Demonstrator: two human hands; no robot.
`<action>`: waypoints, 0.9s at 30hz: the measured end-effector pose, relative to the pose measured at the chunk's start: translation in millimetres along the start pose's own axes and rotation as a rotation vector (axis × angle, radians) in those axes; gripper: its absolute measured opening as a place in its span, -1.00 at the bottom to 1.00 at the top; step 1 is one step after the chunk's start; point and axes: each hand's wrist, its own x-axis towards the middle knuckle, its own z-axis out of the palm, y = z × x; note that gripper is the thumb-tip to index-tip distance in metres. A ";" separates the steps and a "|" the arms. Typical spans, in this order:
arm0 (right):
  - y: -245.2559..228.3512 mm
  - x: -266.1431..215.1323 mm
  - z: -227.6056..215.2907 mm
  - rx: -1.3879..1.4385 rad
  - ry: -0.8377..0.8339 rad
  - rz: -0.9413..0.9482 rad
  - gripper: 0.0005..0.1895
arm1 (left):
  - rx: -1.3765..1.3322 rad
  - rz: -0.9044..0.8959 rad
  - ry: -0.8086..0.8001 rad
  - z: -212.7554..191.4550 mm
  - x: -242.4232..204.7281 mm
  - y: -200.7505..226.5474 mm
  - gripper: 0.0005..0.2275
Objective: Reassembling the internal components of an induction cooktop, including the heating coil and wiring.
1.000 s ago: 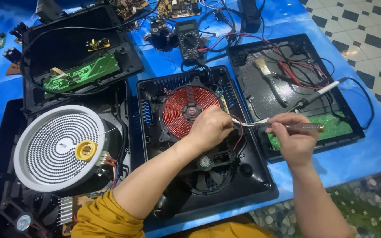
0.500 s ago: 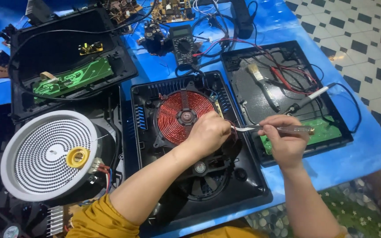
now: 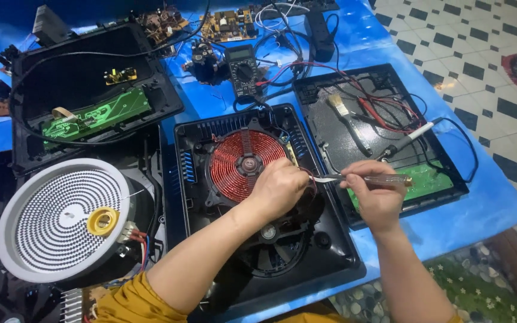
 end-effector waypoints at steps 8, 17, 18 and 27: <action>-0.8 1.2 11.8 0.007 0.000 0.004 -0.90 | -0.017 0.001 -0.034 -2.9 1.2 -0.6 -0.86; 3.9 3.2 10.4 -0.003 -0.001 0.005 -0.92 | -0.111 -0.032 -0.061 9.0 -5.5 -11.1 -0.87; 4.7 3.6 8.5 -0.004 -0.002 0.002 -0.90 | -0.132 -0.047 -0.053 12.0 -7.7 -14.0 -0.87; -1.9 7.0 9.2 -0.084 -0.080 -0.038 -0.89 | -0.267 -0.449 -0.429 -0.7 -5.9 -19.7 -0.30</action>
